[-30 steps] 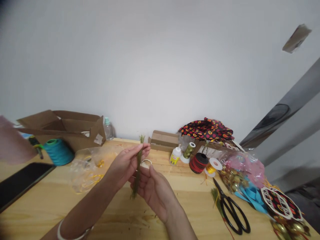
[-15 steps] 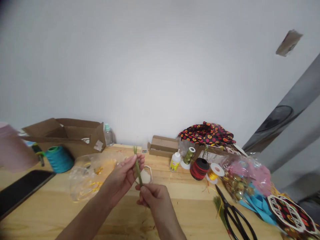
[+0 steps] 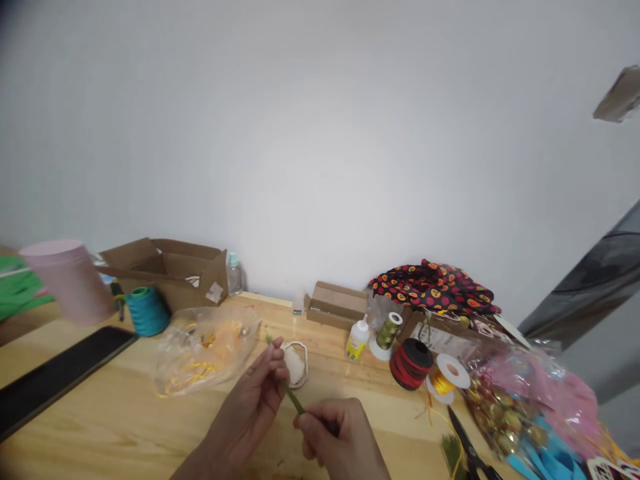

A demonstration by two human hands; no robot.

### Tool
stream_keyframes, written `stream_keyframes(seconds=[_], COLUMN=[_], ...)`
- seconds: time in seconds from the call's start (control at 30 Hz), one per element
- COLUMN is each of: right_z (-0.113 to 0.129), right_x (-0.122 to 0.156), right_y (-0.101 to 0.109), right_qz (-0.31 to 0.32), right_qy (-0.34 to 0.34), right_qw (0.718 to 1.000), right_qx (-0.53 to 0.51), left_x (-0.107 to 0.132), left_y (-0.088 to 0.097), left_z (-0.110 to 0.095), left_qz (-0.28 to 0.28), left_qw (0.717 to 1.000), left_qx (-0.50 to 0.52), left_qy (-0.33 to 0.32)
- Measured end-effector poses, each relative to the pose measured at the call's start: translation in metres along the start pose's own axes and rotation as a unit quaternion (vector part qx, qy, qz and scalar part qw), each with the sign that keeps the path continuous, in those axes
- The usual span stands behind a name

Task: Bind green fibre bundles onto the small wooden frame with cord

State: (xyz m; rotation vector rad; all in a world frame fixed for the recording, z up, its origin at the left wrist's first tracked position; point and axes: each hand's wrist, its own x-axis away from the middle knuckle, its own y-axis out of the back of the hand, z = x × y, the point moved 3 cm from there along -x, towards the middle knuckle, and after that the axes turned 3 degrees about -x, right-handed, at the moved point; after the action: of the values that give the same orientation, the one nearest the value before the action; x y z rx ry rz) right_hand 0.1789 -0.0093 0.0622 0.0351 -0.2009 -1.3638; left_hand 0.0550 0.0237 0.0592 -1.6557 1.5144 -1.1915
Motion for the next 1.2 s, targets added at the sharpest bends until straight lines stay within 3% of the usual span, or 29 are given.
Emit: stream_keyframes(seconds=[0.1, 0.27, 0.33, 0.43, 0.5, 0.57, 0.7, 0.73, 0.83, 0.9, 1.1, 1.2], right_z=[0.003, 0.006, 0.011, 0.03, 0.046, 0.062, 0.089, 0.092, 0.092, 0.088, 0.059, 0.036], right_x=[0.001, 0.0, 0.0, -0.002, -0.004, -0.005, -0.007, -0.007, -0.004, -0.001, 0.013, 0.02], right_y=[0.005, 0.017, 0.023, 0.03, 0.03, 0.025, 0.013, 0.011, 0.008, 0.009, 0.013, 0.008], right_qz=[0.027, 0.016, 0.026, 0.05, 0.078, 0.112, 0.137, 0.147, 0.158, 0.133, 0.062, 0.02], right_qy=[0.002, 0.007, 0.025, 0.08, 0.118, 0.152, 0.198, 0.196, 0.18, 0.187, 0.227, 0.227], right_qw=[0.999, 0.993, 0.982, 0.949, 0.924, 0.898, 0.846, 0.838, 0.822, 0.816, 0.859, 0.853], right_qx=[0.04, 0.121, 0.185, 0.302, 0.355, 0.398, 0.475, 0.488, 0.516, 0.531, 0.455, 0.469], left_x=[-0.002, -0.008, -0.01, -0.006, 0.002, 0.011, 0.028, 0.031, 0.031, 0.029, 0.024, 0.02], left_y=[0.003, 0.012, 0.017, 0.023, 0.019, 0.007, -0.017, -0.019, -0.018, -0.013, -0.009, -0.003], left_z=[0.008, 0.008, 0.0, -0.016, -0.027, -0.028, -0.006, -0.002, 0.003, 0.0, -0.011, -0.013], left_qz=[-0.012, -0.035, -0.045, -0.065, -0.052, 0.02, 0.233, 0.255, 0.249, 0.236, 0.239, 0.246], left_qw=[0.999, 0.997, 0.998, 0.99, 0.956, 0.903, 0.834, 0.824, 0.796, 0.773, 0.708, 0.696], left_qx=[0.04, 0.074, 0.031, -0.121, -0.266, -0.407, -0.499, -0.505, -0.551, -0.588, -0.664, -0.667], left_qy=[0.021, 0.015, -0.004, -0.044, -0.11, -0.133, -0.031, -0.017, 0.005, 0.006, 0.038, 0.096])
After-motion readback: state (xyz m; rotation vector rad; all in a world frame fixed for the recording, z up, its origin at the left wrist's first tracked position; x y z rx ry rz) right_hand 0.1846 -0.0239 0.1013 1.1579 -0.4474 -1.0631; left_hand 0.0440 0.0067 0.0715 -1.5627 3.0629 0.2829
